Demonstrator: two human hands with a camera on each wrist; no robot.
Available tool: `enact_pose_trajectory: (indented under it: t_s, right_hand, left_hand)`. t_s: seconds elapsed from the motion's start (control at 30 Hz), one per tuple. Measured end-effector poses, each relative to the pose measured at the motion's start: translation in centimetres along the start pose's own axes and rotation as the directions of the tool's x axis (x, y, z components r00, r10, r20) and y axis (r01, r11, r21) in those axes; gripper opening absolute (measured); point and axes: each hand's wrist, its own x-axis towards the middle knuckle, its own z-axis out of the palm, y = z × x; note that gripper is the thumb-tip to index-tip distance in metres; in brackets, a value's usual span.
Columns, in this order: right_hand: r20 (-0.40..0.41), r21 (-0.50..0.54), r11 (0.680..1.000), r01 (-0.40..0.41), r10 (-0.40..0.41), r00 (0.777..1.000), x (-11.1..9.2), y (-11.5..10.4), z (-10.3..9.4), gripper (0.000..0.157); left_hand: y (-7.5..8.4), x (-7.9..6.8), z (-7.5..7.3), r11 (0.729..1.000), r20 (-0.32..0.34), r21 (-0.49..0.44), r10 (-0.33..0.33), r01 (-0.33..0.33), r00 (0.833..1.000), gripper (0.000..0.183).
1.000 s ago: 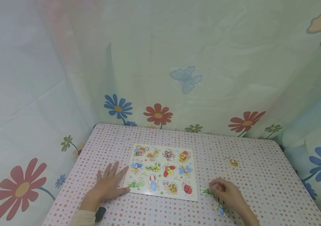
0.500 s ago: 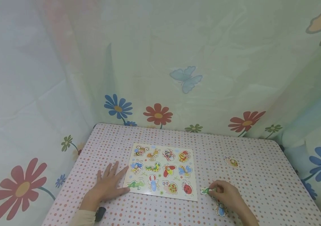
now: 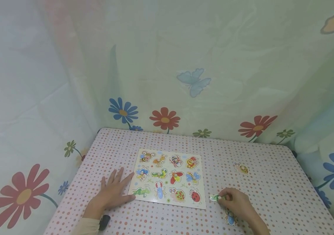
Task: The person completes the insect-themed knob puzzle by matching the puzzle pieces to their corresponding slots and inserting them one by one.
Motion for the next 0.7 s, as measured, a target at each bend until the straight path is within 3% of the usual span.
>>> enact_pose_trajectory:
  t_s: [0.43, 0.7]
  right_hand:
    - [-0.026, 0.050, 0.998, 0.037, -0.036, 0.999, 0.1, -0.9, 0.0, 0.021]
    - [-0.032, 0.052, 0.988, 0.148, -0.147, 0.989, 0.7, -3.2, 0.4, 0.016]
  left_hand:
    - [0.0, 0.0, 0.0, 1.000, 0.004, -0.008, 0.003, -0.003, 1.000, 0.093]
    - [0.3, -0.1, -0.3, 1.000, 0.017, -0.004, -0.010, 0.010, 1.000, 0.093]
